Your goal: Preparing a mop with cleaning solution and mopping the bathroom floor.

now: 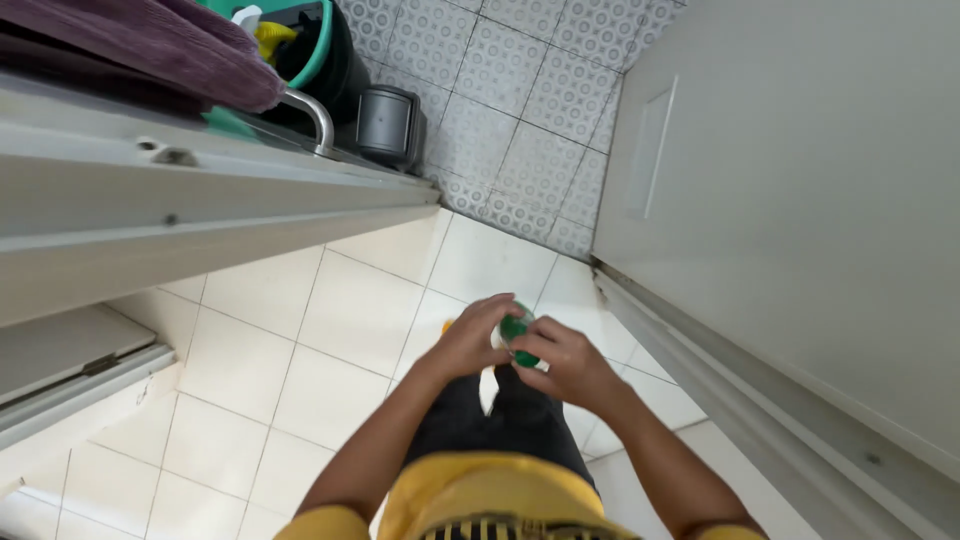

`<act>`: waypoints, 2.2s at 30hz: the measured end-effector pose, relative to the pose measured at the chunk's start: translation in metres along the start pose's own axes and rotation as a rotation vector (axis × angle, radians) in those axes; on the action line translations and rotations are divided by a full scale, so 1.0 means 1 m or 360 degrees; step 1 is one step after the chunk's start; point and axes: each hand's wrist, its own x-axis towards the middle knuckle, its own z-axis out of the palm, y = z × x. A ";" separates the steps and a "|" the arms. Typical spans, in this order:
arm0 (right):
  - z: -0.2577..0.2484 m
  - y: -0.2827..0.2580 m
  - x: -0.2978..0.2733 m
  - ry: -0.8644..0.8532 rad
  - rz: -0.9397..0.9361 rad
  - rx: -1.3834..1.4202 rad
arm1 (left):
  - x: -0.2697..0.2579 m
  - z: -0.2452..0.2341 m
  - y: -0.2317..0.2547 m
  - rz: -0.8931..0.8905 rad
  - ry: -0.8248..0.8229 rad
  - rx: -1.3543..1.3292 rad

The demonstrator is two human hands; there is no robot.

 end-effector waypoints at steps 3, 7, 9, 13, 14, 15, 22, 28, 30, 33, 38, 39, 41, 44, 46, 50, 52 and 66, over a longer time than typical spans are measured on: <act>-0.043 -0.033 0.031 0.0001 -0.0119 -0.0050 | 0.019 -0.020 0.040 0.0167 -0.0074 -0.0114; -0.095 -0.053 0.063 -0.0049 -0.0222 -0.0109 | 0.055 -0.041 0.067 0.0270 0.0090 -0.0275; -0.117 -0.058 0.082 0.0098 -0.0220 -0.0166 | 0.080 -0.055 0.079 0.0254 0.0036 -0.0275; -0.161 -0.058 0.127 0.0206 -0.0217 -0.0153 | 0.138 -0.105 0.110 0.0388 0.0022 -0.0273; -0.172 -0.054 0.134 0.0281 -0.0146 -0.0162 | 0.154 -0.115 0.117 0.0422 0.0026 -0.0227; -0.182 -0.048 0.140 0.0356 -0.0076 -0.0172 | 0.171 -0.124 0.124 0.0457 0.0031 -0.0181; -0.250 0.019 0.197 0.0676 -0.0152 0.0036 | 0.287 -0.182 0.167 0.0634 0.0081 -0.0021; -0.294 0.078 0.261 0.0579 0.0174 0.0496 | 0.385 -0.217 0.172 0.0685 0.0093 0.0024; -0.306 0.091 0.291 0.0555 0.0445 0.0283 | 0.415 -0.230 0.182 0.0708 0.0156 -0.0031; -0.318 0.123 0.315 0.0675 0.0499 0.0332 | 0.449 -0.243 0.185 0.0641 0.0118 -0.0113; -0.335 0.173 0.368 0.0944 0.0114 0.0219 | 0.519 -0.287 0.177 0.0591 0.0040 -0.0213; -0.337 0.179 0.381 0.0951 0.0011 0.0067 | 0.532 -0.298 0.174 0.0624 0.0043 -0.0177; -0.349 0.168 0.415 0.0990 0.0182 0.0256 | 0.561 -0.343 0.194 0.0727 -0.0084 -0.0105; -0.368 0.164 0.456 0.0991 0.0413 0.0482 | 0.595 -0.397 0.217 0.0860 -0.0211 -0.0062; -0.380 0.169 0.484 0.0997 0.0476 0.0525 | 0.617 -0.426 0.230 0.0898 -0.0244 -0.0067; -0.403 0.172 0.528 0.1081 0.0239 0.0138 | 0.656 -0.462 0.251 0.1091 -0.0294 0.0163; -0.415 0.177 0.544 0.1060 0.0374 0.0231 | 0.677 -0.472 0.256 0.1107 -0.0319 0.0184; -0.513 0.250 0.594 0.1114 0.0715 0.0181 | 0.840 -0.459 0.244 0.1117 -0.0382 0.0153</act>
